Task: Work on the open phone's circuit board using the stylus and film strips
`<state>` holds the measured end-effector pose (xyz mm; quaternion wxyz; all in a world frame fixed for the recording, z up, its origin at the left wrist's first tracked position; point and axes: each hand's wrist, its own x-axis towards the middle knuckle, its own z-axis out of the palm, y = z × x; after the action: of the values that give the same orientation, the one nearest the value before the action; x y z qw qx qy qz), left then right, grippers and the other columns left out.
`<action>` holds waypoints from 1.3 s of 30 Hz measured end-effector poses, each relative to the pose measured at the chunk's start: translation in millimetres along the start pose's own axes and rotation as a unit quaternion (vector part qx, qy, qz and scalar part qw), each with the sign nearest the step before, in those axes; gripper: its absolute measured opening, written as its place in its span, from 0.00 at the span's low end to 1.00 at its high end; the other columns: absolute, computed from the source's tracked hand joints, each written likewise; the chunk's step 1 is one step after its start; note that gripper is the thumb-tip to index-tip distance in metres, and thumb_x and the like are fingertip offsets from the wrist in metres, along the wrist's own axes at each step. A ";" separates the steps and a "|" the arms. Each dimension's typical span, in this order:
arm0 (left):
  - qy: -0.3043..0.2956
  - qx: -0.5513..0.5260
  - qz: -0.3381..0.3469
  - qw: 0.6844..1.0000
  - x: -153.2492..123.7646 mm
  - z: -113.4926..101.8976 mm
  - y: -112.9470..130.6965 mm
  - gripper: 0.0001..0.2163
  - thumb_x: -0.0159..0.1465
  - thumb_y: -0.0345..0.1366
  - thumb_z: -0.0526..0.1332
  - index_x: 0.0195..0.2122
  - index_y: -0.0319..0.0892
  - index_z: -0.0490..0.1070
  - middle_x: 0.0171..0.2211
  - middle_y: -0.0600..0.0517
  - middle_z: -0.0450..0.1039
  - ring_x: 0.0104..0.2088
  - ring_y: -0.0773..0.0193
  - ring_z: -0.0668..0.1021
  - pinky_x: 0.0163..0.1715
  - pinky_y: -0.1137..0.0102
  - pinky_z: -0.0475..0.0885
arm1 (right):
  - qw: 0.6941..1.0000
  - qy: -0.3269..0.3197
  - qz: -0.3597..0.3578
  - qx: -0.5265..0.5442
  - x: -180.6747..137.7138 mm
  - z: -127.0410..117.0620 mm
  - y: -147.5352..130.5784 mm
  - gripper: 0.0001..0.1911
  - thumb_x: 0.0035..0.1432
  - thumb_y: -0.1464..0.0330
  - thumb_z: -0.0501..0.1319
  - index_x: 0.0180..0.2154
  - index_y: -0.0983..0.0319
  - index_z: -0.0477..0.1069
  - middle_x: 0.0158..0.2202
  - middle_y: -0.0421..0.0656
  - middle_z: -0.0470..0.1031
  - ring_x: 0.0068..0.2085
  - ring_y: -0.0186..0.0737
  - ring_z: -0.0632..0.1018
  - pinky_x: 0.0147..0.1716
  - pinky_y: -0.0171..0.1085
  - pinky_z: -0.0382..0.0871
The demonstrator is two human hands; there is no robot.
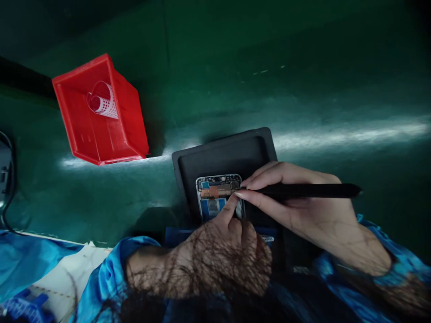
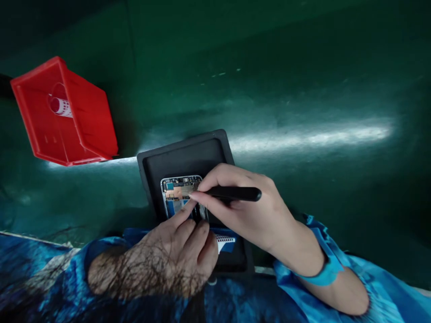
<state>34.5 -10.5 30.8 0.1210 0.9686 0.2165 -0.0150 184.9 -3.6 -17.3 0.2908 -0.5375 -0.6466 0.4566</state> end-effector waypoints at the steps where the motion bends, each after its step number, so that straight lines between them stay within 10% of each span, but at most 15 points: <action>1: 0.003 -0.006 0.000 1.000 0.8 -0.3 0.2 0.10 0.54 0.29 0.46 0.23 0.38 0.66 0.16 0.52 0.66 0.17 0.66 0.67 0.33 0.58 0.69 | 1.000 -0.002 -0.003 0.000 -0.2 -0.1 -0.7 0.06 0.50 0.66 0.63 0.32 0.54 0.67 0.31 0.33 0.75 0.33 0.32 0.79 0.33 0.32 0.77; 24: -0.001 0.022 -0.003 1.000 3.1 1.1 5.1 0.10 0.53 0.27 0.46 0.24 0.37 0.66 0.17 0.50 0.68 0.18 0.63 0.69 0.34 0.53 0.68 | 0.998 0.050 0.024 -0.024 -1.8 -0.3 -6.8 0.04 0.49 0.64 0.63 0.29 0.56 0.69 0.29 0.34 0.76 0.31 0.31 0.78 0.35 0.33 0.75; 39: 0.062 -0.139 -0.010 0.988 -30.5 14.9 -15.5 0.06 0.52 0.29 0.52 0.31 0.39 0.65 0.28 0.54 0.70 0.23 0.71 0.71 0.53 0.60 0.55 | 0.980 0.135 0.074 0.125 -23.4 -6.0 -9.0 0.06 0.43 0.72 0.65 0.23 0.56 0.69 0.27 0.35 0.77 0.30 0.34 0.80 0.30 0.33 0.76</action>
<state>0.6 -13.2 15.3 0.2409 0.9391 0.2335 0.0738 192.1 -24.4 -4.0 0.4054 -0.5998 -0.4978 0.4776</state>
